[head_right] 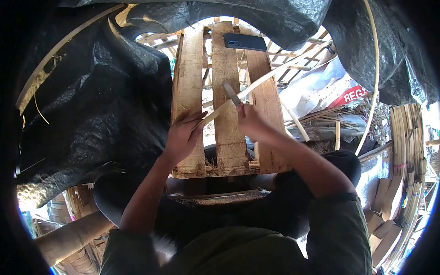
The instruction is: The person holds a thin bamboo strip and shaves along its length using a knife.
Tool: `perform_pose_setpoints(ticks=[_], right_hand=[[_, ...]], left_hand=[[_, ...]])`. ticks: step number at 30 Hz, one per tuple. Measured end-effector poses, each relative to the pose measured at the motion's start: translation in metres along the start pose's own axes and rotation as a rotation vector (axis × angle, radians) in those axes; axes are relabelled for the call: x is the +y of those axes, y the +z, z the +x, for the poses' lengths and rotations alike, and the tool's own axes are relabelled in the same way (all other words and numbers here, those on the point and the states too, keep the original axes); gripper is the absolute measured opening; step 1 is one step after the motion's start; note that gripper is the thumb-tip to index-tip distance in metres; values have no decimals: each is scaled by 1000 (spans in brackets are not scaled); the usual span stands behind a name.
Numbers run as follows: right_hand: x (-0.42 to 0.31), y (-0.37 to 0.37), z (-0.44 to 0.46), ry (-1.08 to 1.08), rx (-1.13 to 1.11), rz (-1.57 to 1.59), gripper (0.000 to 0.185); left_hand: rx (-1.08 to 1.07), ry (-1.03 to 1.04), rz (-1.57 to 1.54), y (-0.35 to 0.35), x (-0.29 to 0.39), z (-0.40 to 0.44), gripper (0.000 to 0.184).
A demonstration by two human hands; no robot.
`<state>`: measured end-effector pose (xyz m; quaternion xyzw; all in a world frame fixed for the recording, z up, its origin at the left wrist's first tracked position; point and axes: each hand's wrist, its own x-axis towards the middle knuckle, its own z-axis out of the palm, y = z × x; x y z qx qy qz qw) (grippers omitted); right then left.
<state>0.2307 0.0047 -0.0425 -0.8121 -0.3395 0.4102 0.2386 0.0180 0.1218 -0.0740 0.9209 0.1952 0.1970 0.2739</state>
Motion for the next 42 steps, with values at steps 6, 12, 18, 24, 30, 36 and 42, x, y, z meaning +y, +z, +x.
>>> perform_pose_setpoints(ticks=[6, 12, 18, 24, 30, 36, 42], right_hand=[[4, -71, 26, 8, 195, 36, 44], [10, -7, 17, -90, -45, -99, 39], [13, -37, 28, 50, 69, -169, 39], [18, -9, 24, -103, 55, -96, 40], [23, -8, 23, 17, 107, 81, 44], [9, -6, 6, -47, -70, 9, 45], [9, -95, 25, 115, -179, 592, 29]], left_hand=[[-12, -11, -4, -1, 1, 0, 22], [19, 19, 24, 1, -1, 2, 21], [29, 13, 7, 1, -1, 1, 21], [-6, 0, -7, 0, 0, 3, 22], [13, 12, -18, -1, 0, 2, 21], [-65, 28, -3, -4, -6, 1, 22], [-75, 124, 28, -10, -1, 3, 24]])
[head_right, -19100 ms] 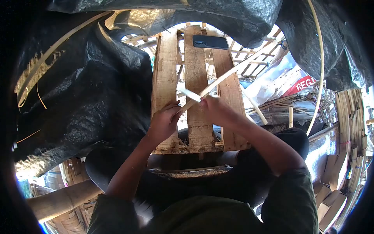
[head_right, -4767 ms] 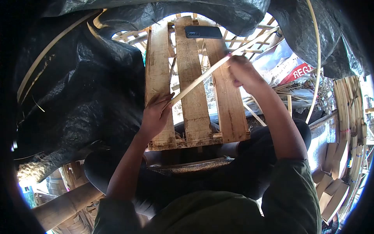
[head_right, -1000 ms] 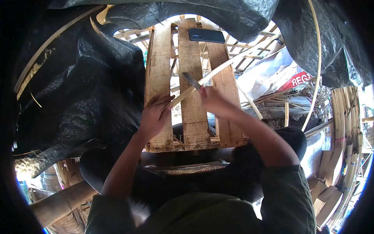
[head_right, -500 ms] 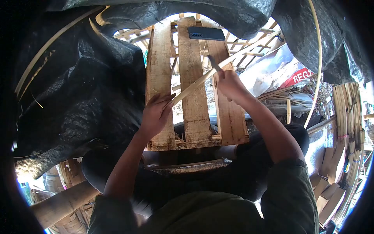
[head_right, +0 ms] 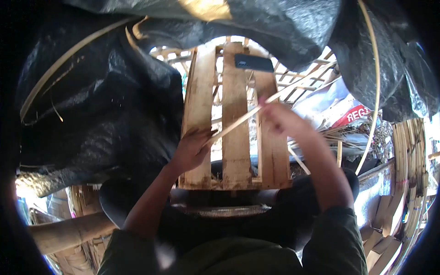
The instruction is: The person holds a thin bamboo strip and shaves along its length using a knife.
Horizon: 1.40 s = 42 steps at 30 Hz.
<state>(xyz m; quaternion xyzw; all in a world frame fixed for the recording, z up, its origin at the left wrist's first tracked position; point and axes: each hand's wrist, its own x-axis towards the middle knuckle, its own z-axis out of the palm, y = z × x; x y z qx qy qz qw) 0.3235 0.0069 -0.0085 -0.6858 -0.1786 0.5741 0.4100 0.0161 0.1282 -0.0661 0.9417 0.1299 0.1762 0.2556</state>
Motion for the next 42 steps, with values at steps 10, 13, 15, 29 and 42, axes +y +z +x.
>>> perform_pose_setpoints(ticks=[10, 13, 15, 29, 42], right_hand=[[-2, -6, -51, -283, 18, -28, 32], [-3, 3, -58, -228, -79, -188, 33], [3, 2, -58, -266, -119, -487, 36], [31, 36, -27, -505, 157, -970, 15], [41, 63, -23, -524, 274, -1011, 15]], left_hand=[[43, -89, -122, 3, -4, 2, 27], [-97, -396, -266, -24, 19, 11, 28], [-1, -360, -254, -18, 19, 8, 28], [203, -376, -298, -34, 40, 6, 27], [129, -388, -258, -39, 38, 10, 26]])
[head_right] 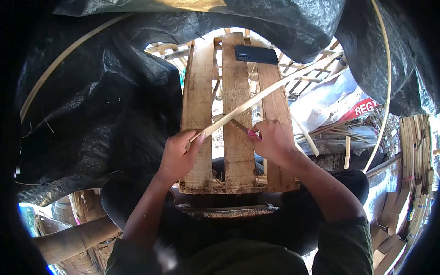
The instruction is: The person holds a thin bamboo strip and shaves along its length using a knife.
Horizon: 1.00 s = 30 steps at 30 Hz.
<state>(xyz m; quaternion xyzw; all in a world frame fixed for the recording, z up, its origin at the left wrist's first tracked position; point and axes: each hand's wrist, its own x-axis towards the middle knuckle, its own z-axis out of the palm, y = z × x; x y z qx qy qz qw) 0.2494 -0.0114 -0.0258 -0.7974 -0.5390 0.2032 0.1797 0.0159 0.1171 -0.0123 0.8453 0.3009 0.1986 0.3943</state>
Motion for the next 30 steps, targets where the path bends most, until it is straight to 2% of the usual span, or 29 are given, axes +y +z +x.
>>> perform_pose_setpoints(ticks=[2, 6, 9, 12, 15, 17, 20, 25, 27, 29, 30], right_hand=[[-3, -2, 0, 88, -18, -20, 15], [9, -6, 0, 94, 64, -3, 16], [17, -19, 5, 223, 78, -42, 15], [32, -23, 8, 152, 125, -59, 19], [23, -28, 7, 173, 82, -48, 18], [19, -28, 4, 175, 89, -13, 18], [12, -27, -3, 160, 85, 23, 18], [9, -19, -2, 75, 94, 120, 19], [3, -17, -3, 100, 9, 169, 18], [-6, -16, 0, 132, -24, 261, 18], [-9, -15, 0, 181, -74, 348, 18]], left_hand=[[16, 48, -34, 0, -1, 1, 25], [-8, -7, -38, -2, 5, 2, 23], [25, 22, -74, 0, 1, 4, 23], [0, 47, -18, -3, -2, 5, 24], [-69, -40, -17, -5, -3, 5, 24], [101, 214, 55, 1, -10, 6, 24], [-28, 119, 99, -2, -10, 5, 24], [-83, 119, 131, 4, -15, 1, 24], [-91, 128, 141, 5, -11, -5, 24], [-171, -40, -62, 1, 4, -5, 20], [-158, -30, -54, 2, 3, -6, 20]])
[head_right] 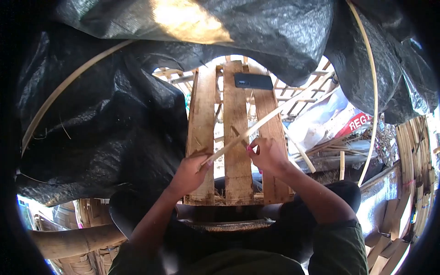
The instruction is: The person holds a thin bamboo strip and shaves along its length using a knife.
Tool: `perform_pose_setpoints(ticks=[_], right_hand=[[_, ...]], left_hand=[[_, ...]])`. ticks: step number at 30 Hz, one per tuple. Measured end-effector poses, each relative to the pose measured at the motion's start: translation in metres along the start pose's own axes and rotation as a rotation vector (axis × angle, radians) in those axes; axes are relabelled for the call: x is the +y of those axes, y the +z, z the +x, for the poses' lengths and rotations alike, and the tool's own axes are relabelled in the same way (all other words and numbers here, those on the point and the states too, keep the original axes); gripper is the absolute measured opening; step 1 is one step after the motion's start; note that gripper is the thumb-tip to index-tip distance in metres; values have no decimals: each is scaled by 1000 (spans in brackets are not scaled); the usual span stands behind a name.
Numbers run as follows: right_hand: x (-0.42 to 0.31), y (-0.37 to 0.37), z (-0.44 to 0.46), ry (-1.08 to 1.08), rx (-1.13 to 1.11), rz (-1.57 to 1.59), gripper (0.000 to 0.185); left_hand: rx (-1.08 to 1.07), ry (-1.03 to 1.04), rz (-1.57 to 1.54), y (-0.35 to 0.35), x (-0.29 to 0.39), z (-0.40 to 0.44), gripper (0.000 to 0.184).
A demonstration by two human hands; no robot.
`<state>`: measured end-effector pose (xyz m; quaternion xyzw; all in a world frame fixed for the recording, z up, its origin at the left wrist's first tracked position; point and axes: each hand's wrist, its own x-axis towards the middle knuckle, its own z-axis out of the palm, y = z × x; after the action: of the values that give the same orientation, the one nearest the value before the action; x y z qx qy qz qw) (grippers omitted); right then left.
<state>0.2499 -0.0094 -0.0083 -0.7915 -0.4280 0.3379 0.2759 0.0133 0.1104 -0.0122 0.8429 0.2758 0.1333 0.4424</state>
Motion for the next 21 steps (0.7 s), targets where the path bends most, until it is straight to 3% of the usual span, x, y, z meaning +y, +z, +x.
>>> perform_pose_setpoints(ticks=[2, 6, 8, 9, 10, 13, 15, 16, 17, 18, 19, 21], right_hand=[[10, 8, 8, -99, 63, -28, 17], [18, 9, 16, -58, 0, -134, 19], [28, 9, 18, -202, 150, -240, 19], [33, 5, 21, -130, 163, -377, 19], [27, -6, 16, 44, 137, -252, 19], [42, -31, 13, 0, 174, -388, 22], [44, -57, 8, -75, 94, -586, 25], [26, -79, 2, 87, -94, -575, 26], [20, -100, -6, 81, -136, -617, 22], [34, -124, -4, 2, -213, -584, 15], [-1, -149, -18, 96, -283, -410, 15], [16, -179, -13, -156, -217, -68, 9]], left_hand=[[24, 135, 19, 7, -11, 3, 20], [62, 192, 78, 10, -17, 7, 19], [59, 183, 84, 7, -13, 8, 19], [60, 178, 97, 7, -12, 8, 19], [53, 160, 89, 9, -13, 6, 19], [52, 205, 69, 6, -7, 6, 17], [-5, 158, 65, 7, -14, 5, 18], [-63, 109, 61, 10, -18, 5, 21], [-51, 118, 62, 12, -20, 4, 21], [-67, 98, 62, 12, -21, 4, 21], [-94, 83, 71, 11, -22, 5, 22], [-41, 144, 85, 17, -26, 2, 22]])
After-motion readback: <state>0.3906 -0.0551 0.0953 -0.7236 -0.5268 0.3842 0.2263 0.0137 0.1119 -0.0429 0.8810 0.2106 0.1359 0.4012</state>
